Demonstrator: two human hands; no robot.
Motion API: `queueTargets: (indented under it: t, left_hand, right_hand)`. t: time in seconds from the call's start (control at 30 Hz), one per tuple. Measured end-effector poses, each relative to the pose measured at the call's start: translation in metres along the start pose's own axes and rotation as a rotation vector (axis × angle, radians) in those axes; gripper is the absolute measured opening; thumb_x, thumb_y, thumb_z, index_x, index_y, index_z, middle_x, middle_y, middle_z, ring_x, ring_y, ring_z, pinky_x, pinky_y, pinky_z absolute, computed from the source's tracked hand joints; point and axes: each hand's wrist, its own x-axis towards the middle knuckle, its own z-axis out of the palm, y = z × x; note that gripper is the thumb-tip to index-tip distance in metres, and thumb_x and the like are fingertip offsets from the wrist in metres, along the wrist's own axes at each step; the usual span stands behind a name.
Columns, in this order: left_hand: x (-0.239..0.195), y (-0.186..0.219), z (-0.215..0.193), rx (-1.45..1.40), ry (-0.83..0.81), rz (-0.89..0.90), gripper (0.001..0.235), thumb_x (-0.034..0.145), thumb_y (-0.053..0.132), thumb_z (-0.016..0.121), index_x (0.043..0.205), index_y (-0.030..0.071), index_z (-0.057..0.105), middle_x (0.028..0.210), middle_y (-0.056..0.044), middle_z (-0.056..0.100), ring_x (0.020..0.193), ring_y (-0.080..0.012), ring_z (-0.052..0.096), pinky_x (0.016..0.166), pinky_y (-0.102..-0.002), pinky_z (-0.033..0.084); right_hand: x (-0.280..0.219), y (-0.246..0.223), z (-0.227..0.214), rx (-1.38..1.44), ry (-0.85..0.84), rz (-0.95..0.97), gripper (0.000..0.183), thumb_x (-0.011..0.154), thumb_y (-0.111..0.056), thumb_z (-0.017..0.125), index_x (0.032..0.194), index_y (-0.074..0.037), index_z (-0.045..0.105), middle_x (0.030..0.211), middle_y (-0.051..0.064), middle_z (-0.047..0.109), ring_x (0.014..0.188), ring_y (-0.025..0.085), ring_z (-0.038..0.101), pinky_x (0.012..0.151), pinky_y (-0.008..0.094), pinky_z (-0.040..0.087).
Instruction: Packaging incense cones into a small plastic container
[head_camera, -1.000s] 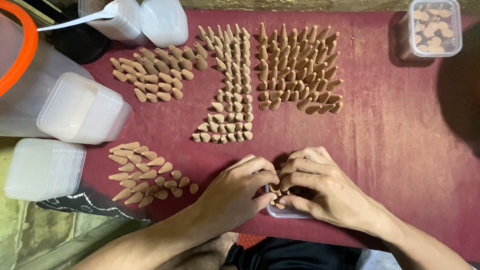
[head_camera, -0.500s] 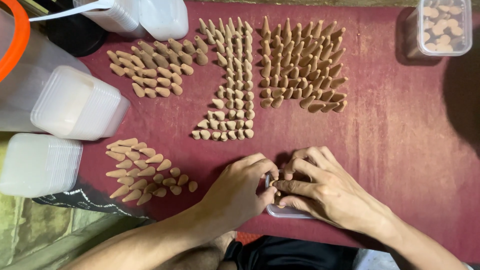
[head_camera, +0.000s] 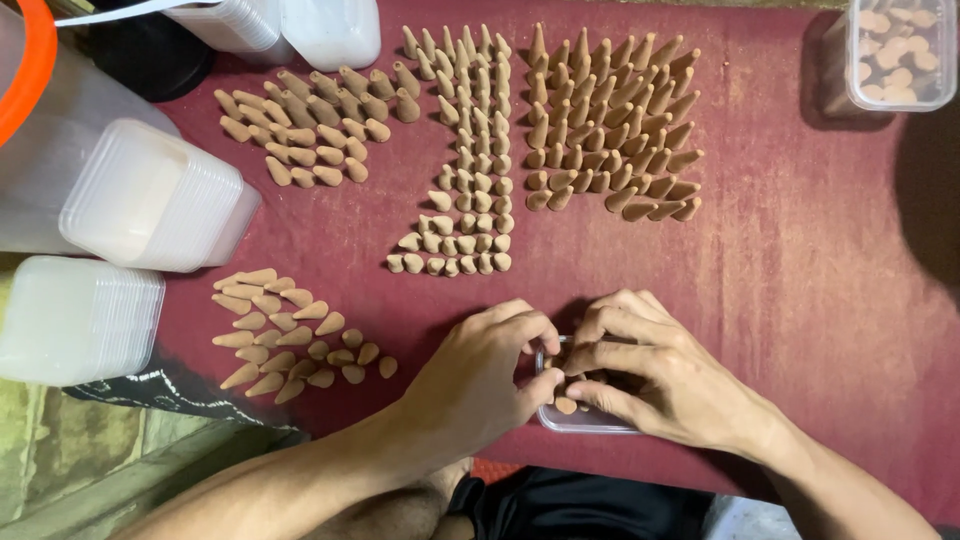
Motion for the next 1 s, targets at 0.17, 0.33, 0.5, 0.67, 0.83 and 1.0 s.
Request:
queueTargets:
  t: [0.17, 0.33, 0.5, 0.67, 0.83, 1.0]
  left_hand:
    - [-0.006, -0.003, -0.003, 0.015, 0.122, 0.089, 0.021, 0.087, 0.022, 0.075, 0.102, 0.009, 0.068, 0.092, -0.003, 0.069, 0.082, -0.0202, 0.066, 0.077, -0.038, 0.055]
    - [-0.012, -0.014, -0.003, -0.019, 0.162, 0.127, 0.021, 0.085, 0.019, 0.079, 0.100, 0.008, 0.069, 0.089, -0.005, 0.070, 0.075, -0.0200, 0.068, 0.073, -0.037, 0.058]
    - [-0.013, -0.029, -0.013, -0.007, 0.290, 0.162, 0.020, 0.084, 0.020, 0.080, 0.098, 0.010, 0.069, 0.089, -0.003, 0.071, 0.078, -0.0185, 0.070, 0.073, -0.034, 0.058]
    - [-0.004, -0.051, -0.035, 0.042, 0.427, 0.206, 0.017, 0.085, 0.013, 0.078, 0.097, 0.006, 0.068, 0.095, -0.006, 0.072, 0.083, -0.0178, 0.069, 0.081, -0.030, 0.061]
    - [0.011, -0.071, -0.067, 0.087, 0.526, 0.028, 0.034, 0.086, 0.021, 0.077, 0.114, 0.008, 0.063, 0.118, -0.013, 0.071, 0.106, -0.0260, 0.071, 0.100, -0.045, 0.054]
    - [0.016, -0.060, -0.095, -0.044, 0.418, -0.142, 0.078, 0.085, 0.019, 0.079, 0.149, 0.002, 0.036, 0.157, -0.023, 0.034, 0.143, -0.0404, 0.039, 0.114, -0.060, 0.034]
  right_hand:
    - [0.001, -0.006, -0.003, 0.060, 0.034, 0.039, 0.018, 0.091, -0.029, 0.072, 0.095, -0.011, 0.075, 0.096, 0.000, 0.070, 0.104, 0.023, 0.065, 0.096, 0.039, 0.049]
    - [-0.001, -0.012, -0.008, 0.002, 0.103, 0.110, 0.019, 0.085, -0.024, 0.077, 0.099, -0.010, 0.078, 0.096, 0.000, 0.071, 0.095, 0.017, 0.065, 0.093, 0.032, 0.051]
    - [0.008, -0.023, -0.015, 0.010, 0.094, 0.155, 0.019, 0.082, -0.020, 0.079, 0.097, -0.010, 0.077, 0.095, 0.001, 0.075, 0.092, 0.017, 0.069, 0.087, 0.029, 0.056]
    - [0.036, -0.029, -0.022, 0.052, -0.030, 0.201, 0.019, 0.082, -0.024, 0.078, 0.096, -0.011, 0.079, 0.091, -0.001, 0.076, 0.087, 0.013, 0.071, 0.079, 0.025, 0.060]
    - [0.089, -0.012, -0.020, -0.084, -0.092, 0.089, 0.024, 0.084, -0.028, 0.076, 0.101, -0.010, 0.076, 0.100, 0.002, 0.078, 0.094, 0.015, 0.071, 0.085, 0.031, 0.062]
    - [0.152, 0.018, -0.004, -0.115, -0.166, 0.089, 0.023, 0.091, -0.027, 0.072, 0.107, -0.011, 0.074, 0.109, 0.005, 0.080, 0.098, 0.017, 0.079, 0.090, 0.036, 0.066]
